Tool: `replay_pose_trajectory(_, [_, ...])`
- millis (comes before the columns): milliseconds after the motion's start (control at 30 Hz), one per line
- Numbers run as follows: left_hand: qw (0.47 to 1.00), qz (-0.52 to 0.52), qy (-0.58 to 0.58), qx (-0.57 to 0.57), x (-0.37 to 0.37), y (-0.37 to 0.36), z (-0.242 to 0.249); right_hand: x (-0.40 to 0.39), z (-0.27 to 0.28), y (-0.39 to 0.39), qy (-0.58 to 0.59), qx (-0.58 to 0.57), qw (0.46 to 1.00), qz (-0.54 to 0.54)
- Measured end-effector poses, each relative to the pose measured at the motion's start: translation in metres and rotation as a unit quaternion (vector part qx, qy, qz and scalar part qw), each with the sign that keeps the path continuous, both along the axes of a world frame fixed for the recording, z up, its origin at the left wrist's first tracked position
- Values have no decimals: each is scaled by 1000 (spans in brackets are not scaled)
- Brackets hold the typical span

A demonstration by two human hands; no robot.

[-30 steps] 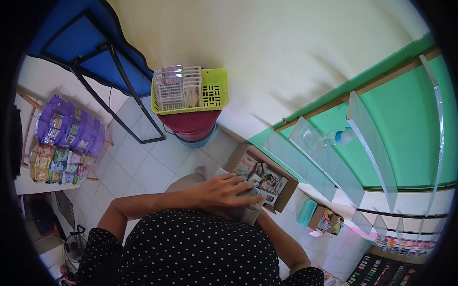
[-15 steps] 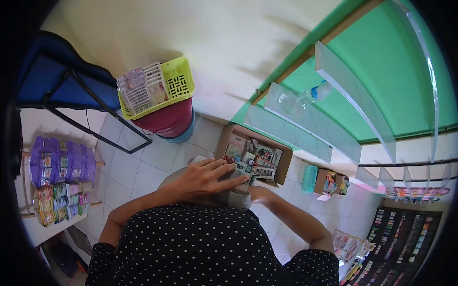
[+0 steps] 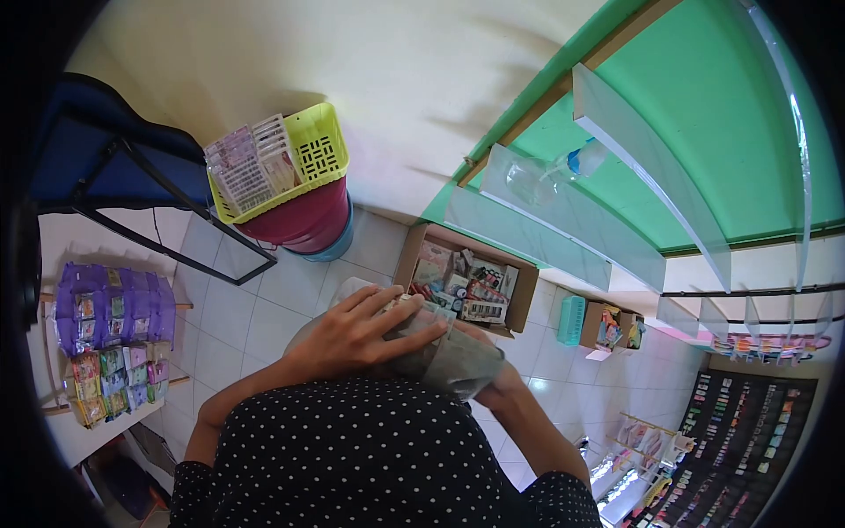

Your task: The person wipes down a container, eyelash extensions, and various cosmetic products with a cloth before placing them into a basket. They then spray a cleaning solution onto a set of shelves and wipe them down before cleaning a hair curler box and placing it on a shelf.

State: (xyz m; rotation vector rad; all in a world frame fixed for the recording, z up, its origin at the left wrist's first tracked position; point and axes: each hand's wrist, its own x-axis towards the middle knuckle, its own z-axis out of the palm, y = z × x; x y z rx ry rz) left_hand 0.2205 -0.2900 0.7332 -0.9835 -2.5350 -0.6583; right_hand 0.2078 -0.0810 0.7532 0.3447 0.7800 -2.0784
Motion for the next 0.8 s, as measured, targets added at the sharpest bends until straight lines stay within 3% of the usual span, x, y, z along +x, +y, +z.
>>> replay_pose_trajectory(33, [1000, -2, 2, -6, 0, 0, -1, -4, 1, 8, -1, 1, 1000, -3])
replay_pose_trajectory(100, [1000, -9, 3, -10, 1, -1, -2, -14, 3, 22, 150, 212, 960, 108])
replay_pose_trajectory(133, [1000, -5, -10, -10, 0, -1, -2, -13, 5, 25, 149, 214, 960, 104])
replay_pose_trajectory(200, [1000, -5, -23, -10, 0, -1, -2, -11, 11, 28, 214, 230, 943, -113])
replay_pose_trajectory(233, [1000, -12, -22, 0, 0, 0, -2, -11, 18, 19, 271, 326, 896, -132])
replay_pose_trajectory(267, [1000, -20, -21, 10, -1, 0, -2, -8, 13, 8, 271, 325, 896, -137])
replay_pose_trajectory(333, [999, -36, -11, 15, 0, 1, -9, -1, -4, -12, 485, 372, 790, -39])
replay_pose_trajectory(467, [999, -12, -3, 43, 4, -1, -13, -7, -32, -23, 493, 330, 805, -18])
replay_pose_trajectory(533, [1000, -8, 6, 13, 3, -6, -9, -1, -69, -1, 553, 446, 696, 100])
replay_pose_trajectory(567, [997, -3, -40, 69, 2, -8, -8, 6, -93, 10, 395, 405, 824, 25])
replay_pose_trajectory(600, [988, 3, -83, 127, 1, -12, -6, 12, -120, 25, 217, 348, 911, -48])
replay_pose_trajectory(667, [977, 33, -97, 186, -3, -25, -17, 12, -181, 80, 184, 299, 934, -64])
replay_pose_trajectory(700, [939, 75, -165, 291, -8, -38, -17, 9, -208, 105, 140, 255, 952, -93])
replay_pose_trajectory(733, [884, 113, -229, 393, -14, -50, -16, -5, -190, 105, 300, 364, 882, 9])
replay_pose_trajectory(767, [828, 79, -263, 489, -25, -62, -22, -20, -158, 92, 442, 470, 760, 80])
replay_pose_trajectory(800, [761, 42, -292, 578, -36, -72, -29, -35, -125, 78, 436, 458, 773, 53])
